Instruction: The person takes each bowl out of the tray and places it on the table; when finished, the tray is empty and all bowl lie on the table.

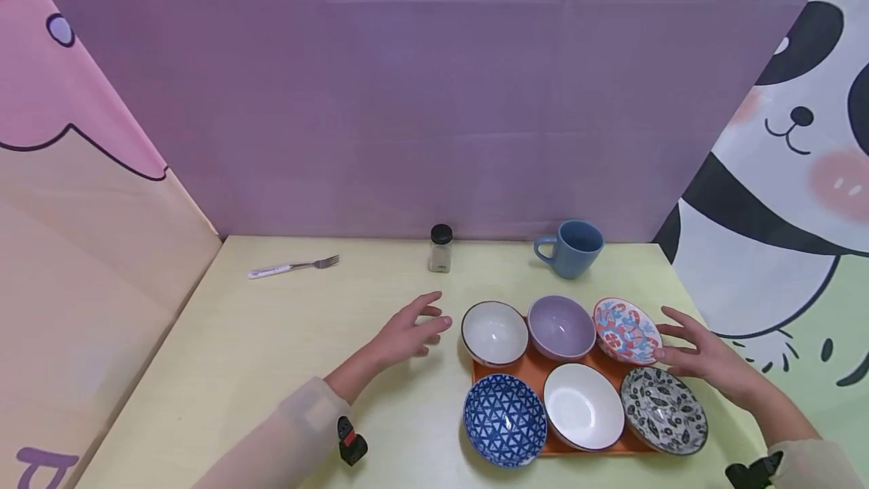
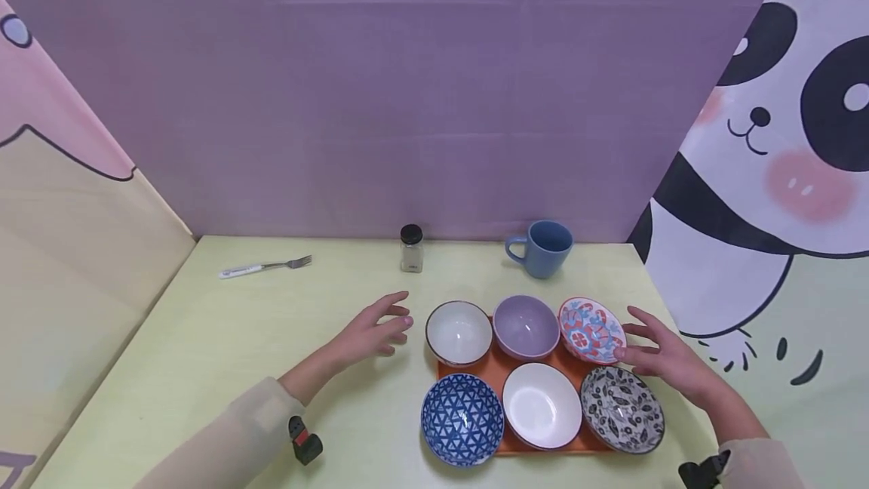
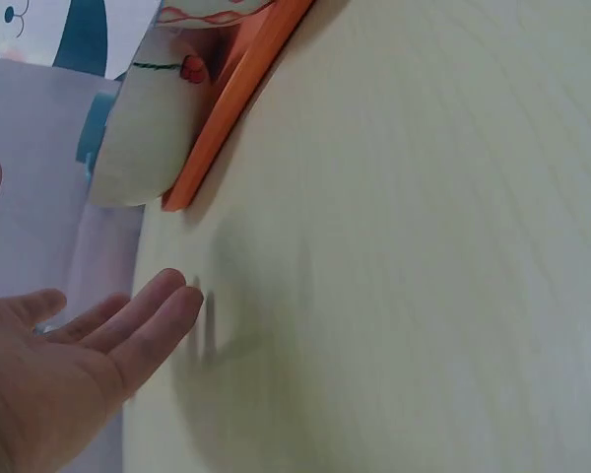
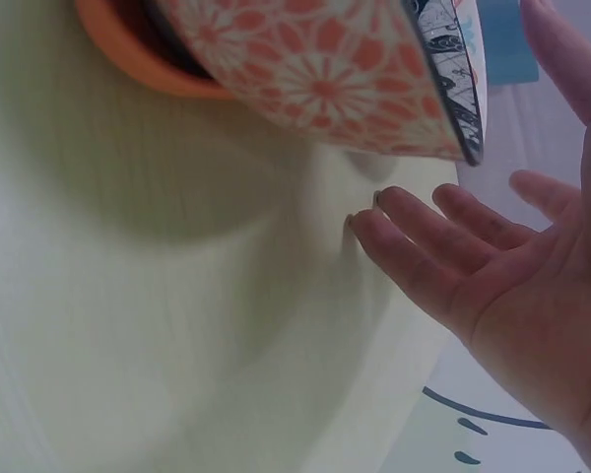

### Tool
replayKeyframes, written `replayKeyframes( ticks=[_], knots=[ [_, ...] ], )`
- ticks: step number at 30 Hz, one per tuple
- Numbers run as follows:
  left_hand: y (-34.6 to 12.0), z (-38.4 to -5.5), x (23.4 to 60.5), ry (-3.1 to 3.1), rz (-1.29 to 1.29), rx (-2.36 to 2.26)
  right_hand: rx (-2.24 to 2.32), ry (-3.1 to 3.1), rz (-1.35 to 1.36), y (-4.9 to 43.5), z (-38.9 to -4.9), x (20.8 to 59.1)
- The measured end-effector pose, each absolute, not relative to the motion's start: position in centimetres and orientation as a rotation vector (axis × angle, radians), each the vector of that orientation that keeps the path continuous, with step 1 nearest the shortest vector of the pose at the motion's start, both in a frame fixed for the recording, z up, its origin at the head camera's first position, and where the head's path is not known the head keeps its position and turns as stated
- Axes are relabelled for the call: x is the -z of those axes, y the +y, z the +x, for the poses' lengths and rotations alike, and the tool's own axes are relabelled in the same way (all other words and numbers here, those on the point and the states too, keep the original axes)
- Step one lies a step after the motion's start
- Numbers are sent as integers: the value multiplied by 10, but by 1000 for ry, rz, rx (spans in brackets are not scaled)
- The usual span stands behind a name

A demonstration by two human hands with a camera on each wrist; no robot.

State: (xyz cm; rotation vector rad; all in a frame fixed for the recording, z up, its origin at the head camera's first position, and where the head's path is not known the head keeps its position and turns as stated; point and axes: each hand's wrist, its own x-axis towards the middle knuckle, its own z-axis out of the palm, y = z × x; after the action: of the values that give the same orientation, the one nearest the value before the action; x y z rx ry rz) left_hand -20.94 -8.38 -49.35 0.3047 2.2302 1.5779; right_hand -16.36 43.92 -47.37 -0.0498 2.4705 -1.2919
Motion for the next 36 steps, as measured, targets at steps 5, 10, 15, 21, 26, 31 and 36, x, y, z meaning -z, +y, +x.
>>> replayKeyframes(
  ticks=[5, 10, 15, 21, 26, 31, 36],
  knots=[
    [-77, -211, 498, 2127, 315, -1620, 1306, 2461, -79, 441, -163, 473],
    [-72, -211, 498, 2083, 326, -1630, 1321, 2411, -126, 442, -160, 474],
    [-69, -209, 500, 2048, 330, -1628, 1304, 2379, -143, 443, -160, 476],
    [-65, -208, 505, 1994, 349, -1637, 1295, 2352, -124, 444, -160, 481],
    [-59, -207, 506, 1984, 349, -1621, 1283, 2341, -87, 444, -159, 485],
    [-53, -208, 505, 1981, 341, -1598, 1303, 2325, -85, 444, -158, 485],
    [-50, -209, 505, 1989, 329, -1601, 1325, 2307, -90, 445, -158, 483]
  ],
)
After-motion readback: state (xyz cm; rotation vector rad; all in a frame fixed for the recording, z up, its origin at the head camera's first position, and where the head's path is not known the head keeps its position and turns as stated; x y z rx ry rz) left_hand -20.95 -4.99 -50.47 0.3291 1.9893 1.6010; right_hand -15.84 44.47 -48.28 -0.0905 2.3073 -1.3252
